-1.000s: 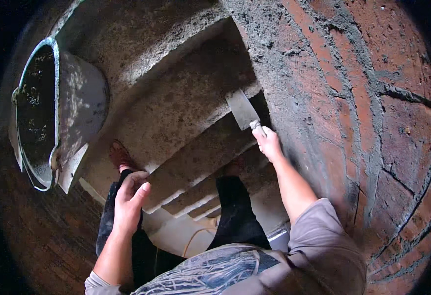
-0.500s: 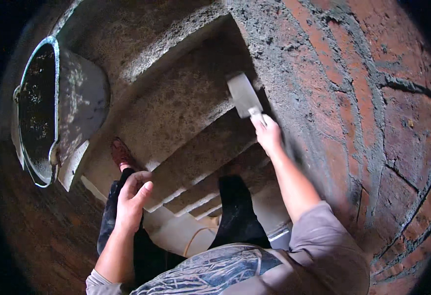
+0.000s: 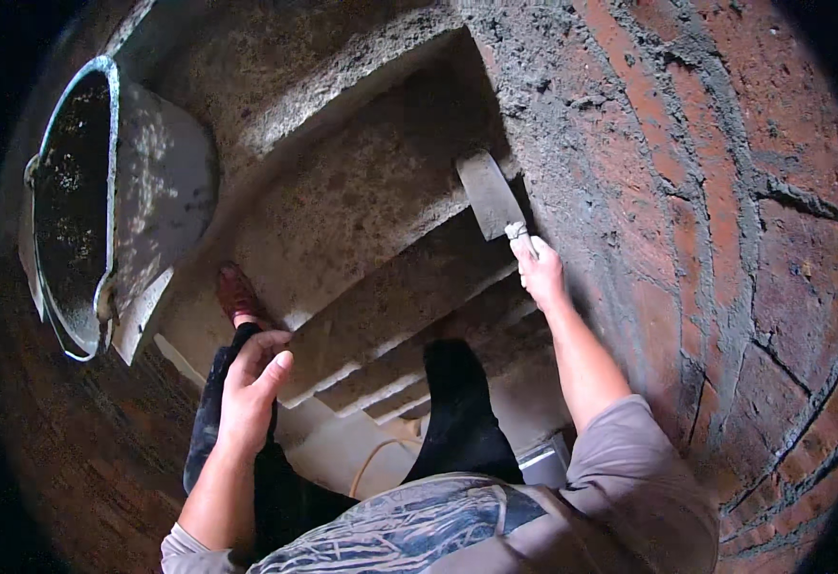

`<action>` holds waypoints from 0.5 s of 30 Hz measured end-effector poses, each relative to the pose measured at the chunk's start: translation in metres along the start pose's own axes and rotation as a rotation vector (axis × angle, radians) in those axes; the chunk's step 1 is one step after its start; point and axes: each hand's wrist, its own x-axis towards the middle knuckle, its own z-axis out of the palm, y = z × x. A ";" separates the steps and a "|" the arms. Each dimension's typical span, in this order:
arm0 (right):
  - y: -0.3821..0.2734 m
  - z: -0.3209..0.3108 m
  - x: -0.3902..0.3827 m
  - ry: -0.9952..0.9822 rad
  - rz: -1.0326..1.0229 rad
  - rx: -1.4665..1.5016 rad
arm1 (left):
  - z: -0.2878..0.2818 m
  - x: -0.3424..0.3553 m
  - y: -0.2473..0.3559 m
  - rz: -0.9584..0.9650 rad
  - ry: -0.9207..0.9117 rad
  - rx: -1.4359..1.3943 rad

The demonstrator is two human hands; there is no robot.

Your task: Applying mortar to a curved brick wall using a trowel.

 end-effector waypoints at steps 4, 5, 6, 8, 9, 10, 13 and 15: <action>-0.027 0.019 0.019 0.037 0.000 -0.125 | 0.003 0.001 -0.003 0.011 -0.032 0.000; -0.051 0.026 0.032 0.107 -0.062 -0.126 | 0.005 0.002 -0.003 0.008 -0.035 0.001; -0.071 0.031 0.043 0.177 -0.125 -0.127 | 0.009 0.002 -0.001 0.009 -0.036 0.001; -0.073 0.038 0.051 0.150 -0.073 -0.106 | 0.012 0.001 0.004 0.014 -0.038 0.003; -0.071 0.041 0.048 0.118 -0.022 -0.085 | 0.010 -0.002 0.004 0.011 -0.039 0.005; -0.069 0.041 0.047 0.117 -0.030 -0.083 | 0.010 -0.001 0.005 0.016 -0.033 0.003; -0.049 0.036 0.017 0.040 0.085 0.187 | 0.006 -0.003 0.001 0.002 -0.018 0.006; -0.032 0.043 0.027 0.044 0.046 0.251 | 0.007 -0.002 0.000 -0.002 -0.016 0.007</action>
